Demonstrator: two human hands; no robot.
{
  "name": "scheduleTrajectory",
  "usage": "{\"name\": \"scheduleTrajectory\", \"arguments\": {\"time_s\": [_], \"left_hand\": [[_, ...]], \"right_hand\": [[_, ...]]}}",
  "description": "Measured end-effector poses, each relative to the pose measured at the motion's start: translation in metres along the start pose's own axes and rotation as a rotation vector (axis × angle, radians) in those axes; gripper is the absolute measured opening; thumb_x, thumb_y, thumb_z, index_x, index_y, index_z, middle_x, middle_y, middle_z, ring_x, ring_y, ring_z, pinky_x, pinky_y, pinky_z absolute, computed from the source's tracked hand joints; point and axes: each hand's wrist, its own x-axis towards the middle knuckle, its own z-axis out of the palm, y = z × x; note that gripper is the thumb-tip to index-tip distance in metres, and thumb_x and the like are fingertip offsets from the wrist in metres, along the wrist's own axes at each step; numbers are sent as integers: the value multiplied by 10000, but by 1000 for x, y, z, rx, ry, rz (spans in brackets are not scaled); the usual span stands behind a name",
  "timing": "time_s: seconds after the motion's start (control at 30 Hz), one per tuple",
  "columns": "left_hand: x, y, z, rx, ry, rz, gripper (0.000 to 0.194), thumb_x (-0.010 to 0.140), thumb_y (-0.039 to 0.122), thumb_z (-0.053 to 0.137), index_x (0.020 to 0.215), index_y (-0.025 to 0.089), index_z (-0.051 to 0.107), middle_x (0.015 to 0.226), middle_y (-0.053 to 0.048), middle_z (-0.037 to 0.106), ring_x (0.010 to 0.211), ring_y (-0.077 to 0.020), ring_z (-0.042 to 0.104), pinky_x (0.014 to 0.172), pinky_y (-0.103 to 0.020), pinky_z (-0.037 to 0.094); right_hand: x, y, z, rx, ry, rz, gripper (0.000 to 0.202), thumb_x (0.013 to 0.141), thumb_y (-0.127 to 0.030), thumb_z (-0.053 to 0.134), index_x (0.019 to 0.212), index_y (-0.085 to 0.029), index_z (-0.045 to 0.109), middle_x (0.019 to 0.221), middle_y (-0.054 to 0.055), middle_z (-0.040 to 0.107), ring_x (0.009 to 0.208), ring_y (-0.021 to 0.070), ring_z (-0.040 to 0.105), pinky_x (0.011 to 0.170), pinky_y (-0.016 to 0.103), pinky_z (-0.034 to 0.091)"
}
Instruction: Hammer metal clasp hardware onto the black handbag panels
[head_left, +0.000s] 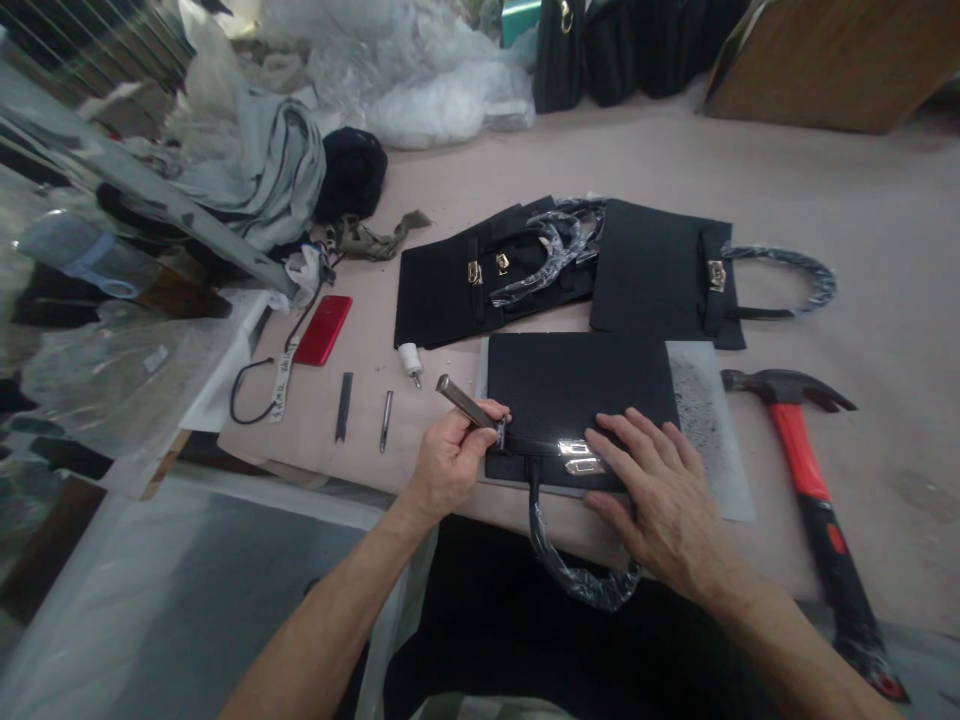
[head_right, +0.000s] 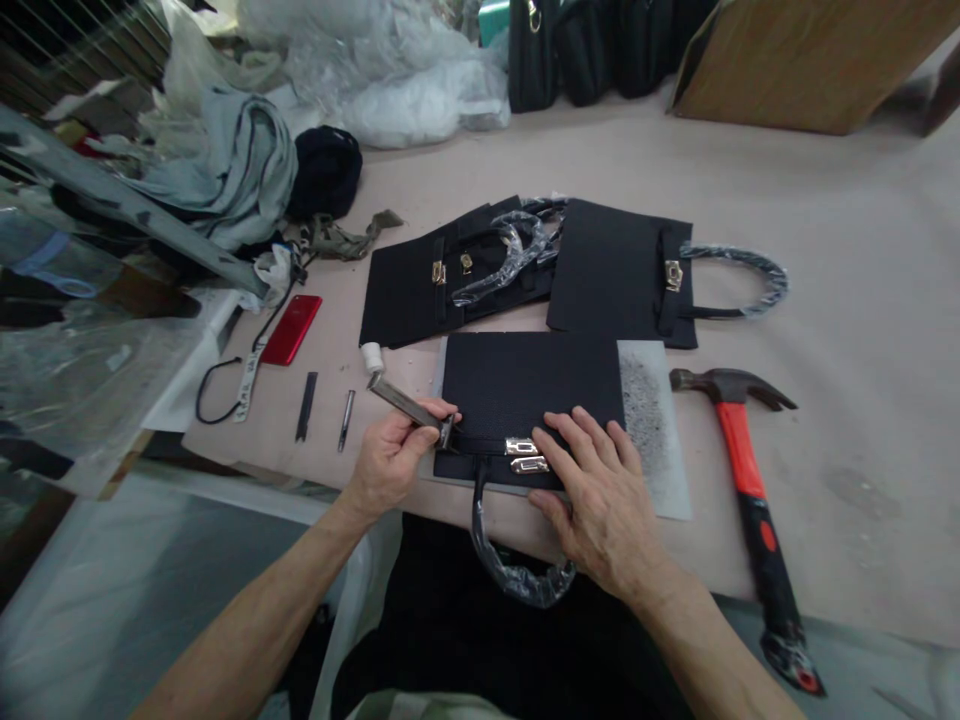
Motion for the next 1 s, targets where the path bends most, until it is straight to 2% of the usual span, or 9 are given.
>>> {"name": "scheduleTrajectory", "arguments": {"time_s": [0.2, 0.37, 0.57, 0.8, 1.0], "left_hand": [[-1, 4, 7, 84, -36, 96, 128, 957, 197, 543, 1023, 179, 651, 1082, -103, 731, 1020, -209, 713, 961, -371, 572], [1, 2, 5, 138, -63, 182, 136, 971, 219, 515, 1023, 176, 633, 1066, -112, 712, 1025, -215, 695, 951, -382, 563], [12, -1, -5, 79, -191, 97, 168, 991, 294, 497, 1028, 181, 616, 1056, -110, 705, 994, -214, 692, 926, -387, 562], [4, -9, 1, 120, -123, 226, 175, 1002, 308, 483, 1022, 176, 597, 1059, -122, 695, 1000, -219, 693, 924, -395, 560], [1, -9, 6, 220, -112, 359, 113, 968, 205, 483, 1019, 182, 581, 1057, -116, 689, 1019, -214, 680, 923, -381, 557]], "right_hand": [[-1, 0, 0, 7, -14, 18, 510, 979, -421, 496, 1440, -206, 521, 1506, 135, 524, 1452, 364, 383, 1170, 598, 299], [0, -2, 0, 8, -27, 35, 504, 965, -396, 520, 1434, -210, 541, 1516, 124, 517, 1450, 366, 385, 1180, 596, 290], [-1, -2, -1, 2, -31, 33, 501, 977, -417, 506, 1432, -207, 532, 1521, 126, 508, 1454, 363, 377, 1181, 591, 285], [-1, -2, 0, 18, -26, 38, 507, 964, -412, 515, 1428, -211, 548, 1510, 119, 522, 1443, 362, 389, 1181, 594, 280], [-2, -1, 0, 3, -14, 30, 500, 963, -408, 510, 1422, -212, 550, 1510, 119, 525, 1440, 357, 394, 1175, 590, 290]]}}
